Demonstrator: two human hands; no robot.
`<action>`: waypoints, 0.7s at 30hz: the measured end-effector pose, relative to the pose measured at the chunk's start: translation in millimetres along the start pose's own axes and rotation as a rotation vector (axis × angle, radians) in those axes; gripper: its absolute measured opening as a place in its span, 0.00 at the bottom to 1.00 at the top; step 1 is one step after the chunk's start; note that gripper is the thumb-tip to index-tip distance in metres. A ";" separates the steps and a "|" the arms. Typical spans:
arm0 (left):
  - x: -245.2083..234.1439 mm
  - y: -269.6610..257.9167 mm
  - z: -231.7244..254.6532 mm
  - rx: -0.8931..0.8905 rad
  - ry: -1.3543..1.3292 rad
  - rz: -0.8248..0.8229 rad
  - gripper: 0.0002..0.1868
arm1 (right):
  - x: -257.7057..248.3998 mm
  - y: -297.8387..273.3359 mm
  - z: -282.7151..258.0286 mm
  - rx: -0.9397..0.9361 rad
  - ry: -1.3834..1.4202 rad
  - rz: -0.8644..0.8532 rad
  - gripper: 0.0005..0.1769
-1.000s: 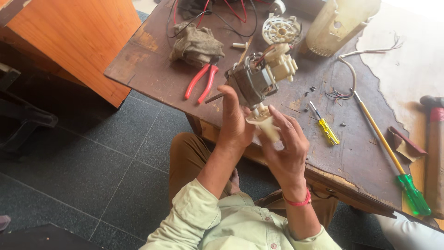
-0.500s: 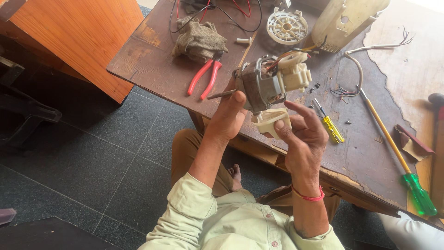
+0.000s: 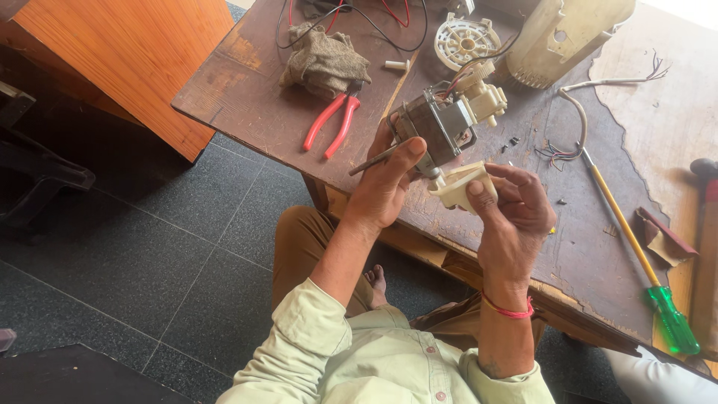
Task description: The person disassembles and wipes down components of a small electric motor on a wooden workbench using a screwdriver and a cloth.
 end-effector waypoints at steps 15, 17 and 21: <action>15.9 31.4 -34.8 0.117 -0.337 0.249 0.28 | 22.5 -18.3 36.1 0.287 0.545 0.064 0.22; 18.4 32.0 -35.5 0.107 -0.306 0.235 0.27 | 18.2 -13.3 36.6 0.216 0.391 -0.009 0.22; 21.0 23.2 -38.6 -0.030 -0.213 0.199 0.27 | 11.9 -6.0 42.9 0.190 0.133 -0.016 0.22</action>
Point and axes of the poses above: each hand's wrist, its own y-axis towards the middle knuckle, its own x-axis out of the palm, z = x × y, the point moved 7 cm from there along y, towards the middle knuckle, and after that the axes turned 4 degrees about -z, right-handed, at the moved point
